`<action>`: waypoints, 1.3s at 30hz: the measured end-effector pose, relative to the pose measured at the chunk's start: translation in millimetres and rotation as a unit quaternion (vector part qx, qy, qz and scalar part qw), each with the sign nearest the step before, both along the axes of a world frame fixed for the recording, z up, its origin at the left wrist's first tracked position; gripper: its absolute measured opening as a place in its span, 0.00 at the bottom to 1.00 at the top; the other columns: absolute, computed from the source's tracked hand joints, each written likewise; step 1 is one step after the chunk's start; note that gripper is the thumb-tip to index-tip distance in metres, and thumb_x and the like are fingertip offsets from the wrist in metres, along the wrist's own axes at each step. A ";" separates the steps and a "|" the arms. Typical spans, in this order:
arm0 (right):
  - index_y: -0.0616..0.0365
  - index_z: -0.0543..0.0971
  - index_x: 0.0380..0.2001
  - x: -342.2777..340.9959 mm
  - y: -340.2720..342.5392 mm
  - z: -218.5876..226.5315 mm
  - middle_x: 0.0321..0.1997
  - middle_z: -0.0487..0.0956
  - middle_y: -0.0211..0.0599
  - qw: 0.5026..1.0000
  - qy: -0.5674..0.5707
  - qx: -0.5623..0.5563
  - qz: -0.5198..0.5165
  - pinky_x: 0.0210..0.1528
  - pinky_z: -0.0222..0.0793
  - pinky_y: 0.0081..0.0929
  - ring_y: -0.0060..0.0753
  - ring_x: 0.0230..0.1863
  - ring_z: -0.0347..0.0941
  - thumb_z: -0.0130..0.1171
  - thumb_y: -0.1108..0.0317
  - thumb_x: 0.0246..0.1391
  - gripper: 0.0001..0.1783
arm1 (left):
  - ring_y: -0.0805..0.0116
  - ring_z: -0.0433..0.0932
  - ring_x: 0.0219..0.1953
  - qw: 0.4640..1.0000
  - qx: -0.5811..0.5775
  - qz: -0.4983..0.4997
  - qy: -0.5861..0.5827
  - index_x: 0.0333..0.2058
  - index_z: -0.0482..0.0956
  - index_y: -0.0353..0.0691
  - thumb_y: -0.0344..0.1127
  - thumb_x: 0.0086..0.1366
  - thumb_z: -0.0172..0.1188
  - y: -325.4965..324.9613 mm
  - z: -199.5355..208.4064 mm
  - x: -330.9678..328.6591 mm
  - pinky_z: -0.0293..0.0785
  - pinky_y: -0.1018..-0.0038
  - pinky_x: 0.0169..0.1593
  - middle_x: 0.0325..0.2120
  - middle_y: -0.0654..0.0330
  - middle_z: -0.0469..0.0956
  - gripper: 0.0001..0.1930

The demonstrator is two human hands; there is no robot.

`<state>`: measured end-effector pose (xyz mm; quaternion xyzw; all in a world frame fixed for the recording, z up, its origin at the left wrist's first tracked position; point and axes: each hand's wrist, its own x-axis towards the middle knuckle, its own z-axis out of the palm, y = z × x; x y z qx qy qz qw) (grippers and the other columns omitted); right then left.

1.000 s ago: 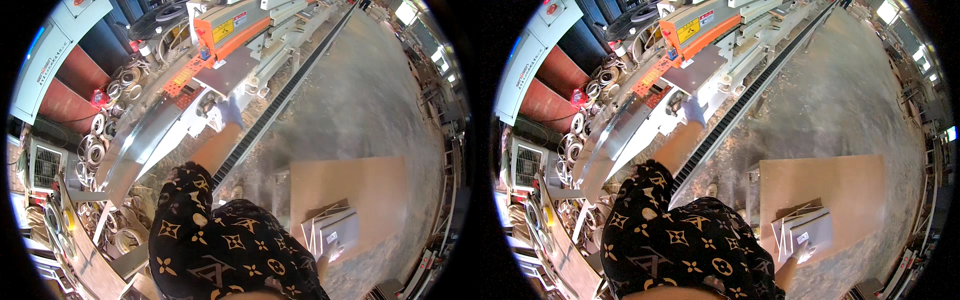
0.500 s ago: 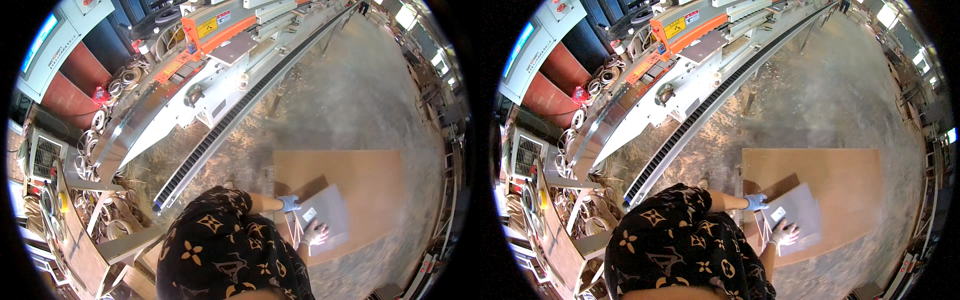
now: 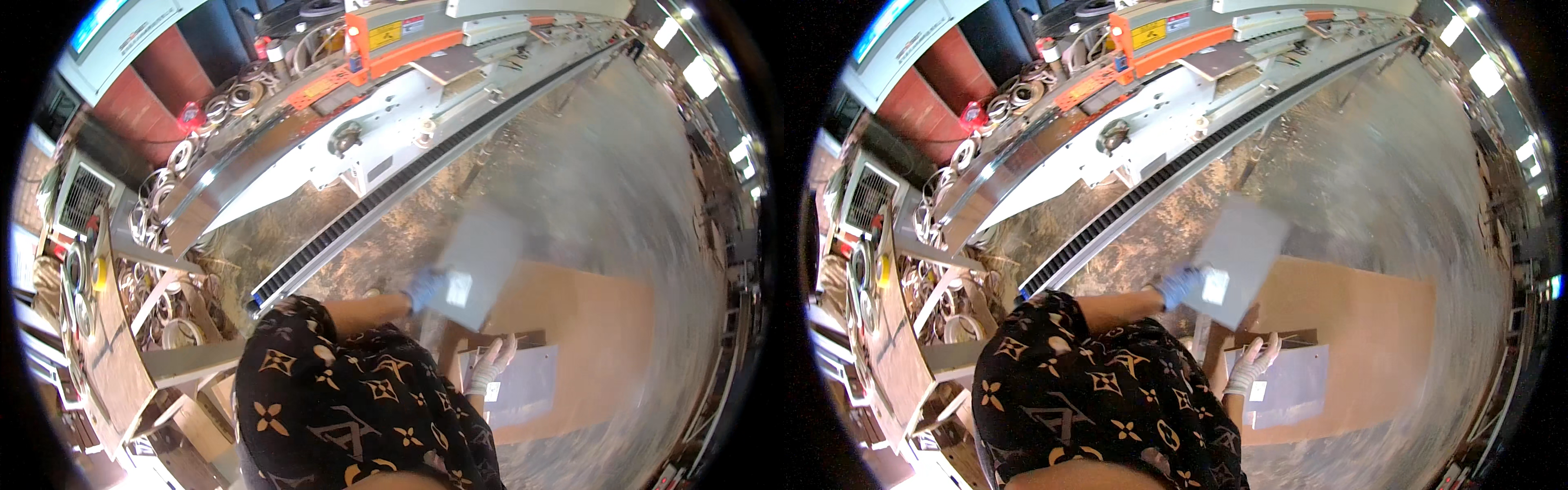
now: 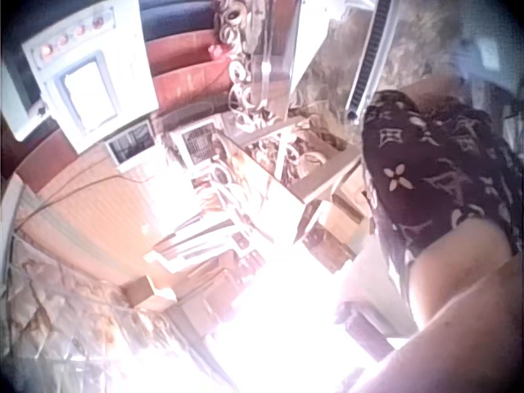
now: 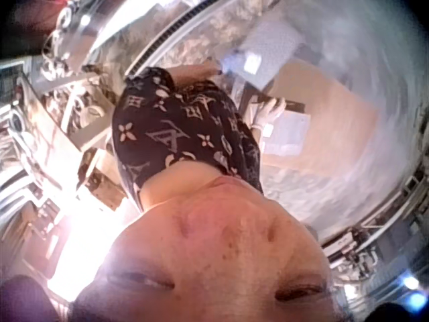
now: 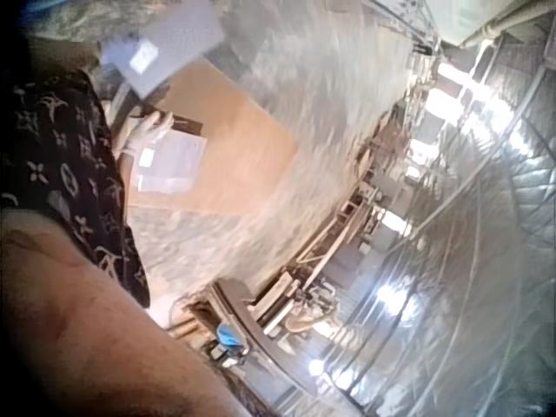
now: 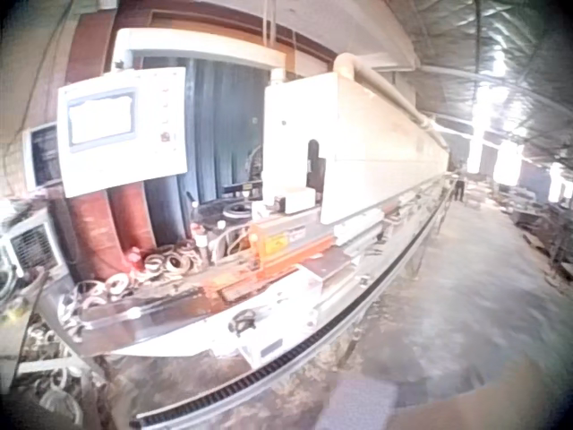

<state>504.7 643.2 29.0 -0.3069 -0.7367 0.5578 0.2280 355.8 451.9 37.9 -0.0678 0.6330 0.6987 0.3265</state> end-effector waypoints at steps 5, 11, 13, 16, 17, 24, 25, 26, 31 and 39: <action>0.60 0.64 0.55 -26.3 3.8 -46.7 0.58 0.61 0.43 0.994 0.006 0.072 0.081 0.57 0.57 0.31 0.37 0.57 0.58 0.48 0.66 0.58 0.22 | 0.68 0.75 0.34 0.922 0.082 0.363 0.107 0.43 0.73 0.34 0.48 0.57 0.59 -115.1 13.2 -64.0 0.72 0.73 0.36 0.34 0.57 0.76 0.23; 0.61 0.65 0.54 -55.8 -24.6 -67.4 0.57 0.62 0.42 0.994 0.010 -0.010 0.107 0.59 0.55 0.32 0.36 0.57 0.58 0.47 0.67 0.59 0.20 | 0.64 0.75 0.40 0.851 -0.092 0.516 0.032 0.50 0.68 0.37 0.52 0.55 0.59 -219.5 -4.3 -163.9 0.73 0.67 0.40 0.41 0.55 0.75 0.30; 0.61 0.65 0.54 -64.3 -43.4 -60.0 0.56 0.62 0.42 0.994 0.004 -0.042 0.102 0.59 0.54 0.32 0.36 0.57 0.59 0.47 0.67 0.59 0.20 | 0.63 0.75 0.41 0.824 -0.079 0.559 0.041 0.50 0.69 0.38 0.53 0.55 0.59 -233.1 -3.5 -192.9 0.72 0.66 0.40 0.42 0.55 0.75 0.30; 0.61 0.65 0.54 -72.3 -63.4 -55.5 0.56 0.63 0.42 0.996 -0.032 -0.014 0.088 0.59 0.55 0.31 0.35 0.57 0.60 0.47 0.68 0.58 0.20 | 0.61 0.73 0.44 0.794 -0.020 0.607 0.003 0.52 0.66 0.37 0.53 0.55 0.60 -258.1 -31.9 -254.9 0.70 0.67 0.44 0.45 0.53 0.72 0.32; 0.61 0.65 0.54 -74.3 -66.1 -58.0 0.56 0.63 0.42 0.996 -0.029 -0.018 0.088 0.59 0.55 0.31 0.35 0.57 0.60 0.47 0.67 0.59 0.20 | 0.60 0.71 0.46 0.795 0.010 0.606 -0.011 0.54 0.62 0.34 0.52 0.55 0.60 -261.3 -29.8 -270.3 0.68 0.68 0.48 0.48 0.51 0.70 0.35; 0.64 0.65 0.53 -86.9 -87.7 -68.2 0.55 0.66 0.42 0.995 -0.048 -0.074 0.055 0.60 0.54 0.30 0.33 0.56 0.61 0.48 0.65 0.59 0.21 | 0.60 0.73 0.42 0.799 0.140 0.584 -0.041 0.51 0.64 0.37 0.46 0.56 0.59 -286.1 -53.6 -338.1 0.71 0.67 0.45 0.46 0.54 0.71 0.28; 0.65 0.65 0.53 -87.6 -91.3 -62.8 0.55 0.67 0.42 0.994 -0.053 -0.073 0.054 0.60 0.54 0.30 0.33 0.56 0.61 0.48 0.64 0.59 0.22 | 0.60 0.73 0.42 0.797 0.144 0.585 -0.041 0.51 0.64 0.37 0.46 0.56 0.60 -285.1 -60.4 -341.6 0.72 0.67 0.44 0.45 0.54 0.71 0.28; 0.65 0.65 0.53 -89.4 -92.9 -57.0 0.55 0.67 0.42 0.994 -0.068 -0.062 0.060 0.60 0.54 0.30 0.33 0.56 0.61 0.48 0.64 0.59 0.22 | 0.61 0.73 0.42 0.794 0.153 0.586 -0.048 0.51 0.64 0.37 0.46 0.57 0.59 -283.4 -67.2 -344.5 0.71 0.67 0.44 0.45 0.54 0.71 0.28; 0.64 0.65 0.52 -102.4 -104.6 -53.3 0.53 0.67 0.41 0.994 -0.060 -0.061 0.071 0.58 0.56 0.27 0.31 0.55 0.62 0.48 0.64 0.59 0.21 | 0.64 0.74 0.41 0.786 0.142 0.597 -0.073 0.50 0.67 0.38 0.44 0.57 0.59 -274.2 -62.1 -351.0 0.71 0.68 0.44 0.44 0.55 0.72 0.25; 0.64 0.67 0.51 -110.4 -112.8 -46.7 0.51 0.69 0.40 0.996 -0.052 -0.064 0.029 0.56 0.57 0.25 0.29 0.52 0.63 0.49 0.65 0.59 0.19 | 0.67 0.74 0.39 0.780 0.156 0.596 -0.112 0.48 0.70 0.37 0.44 0.56 0.59 -258.2 -40.9 -363.4 0.70 0.71 0.44 0.41 0.58 0.75 0.24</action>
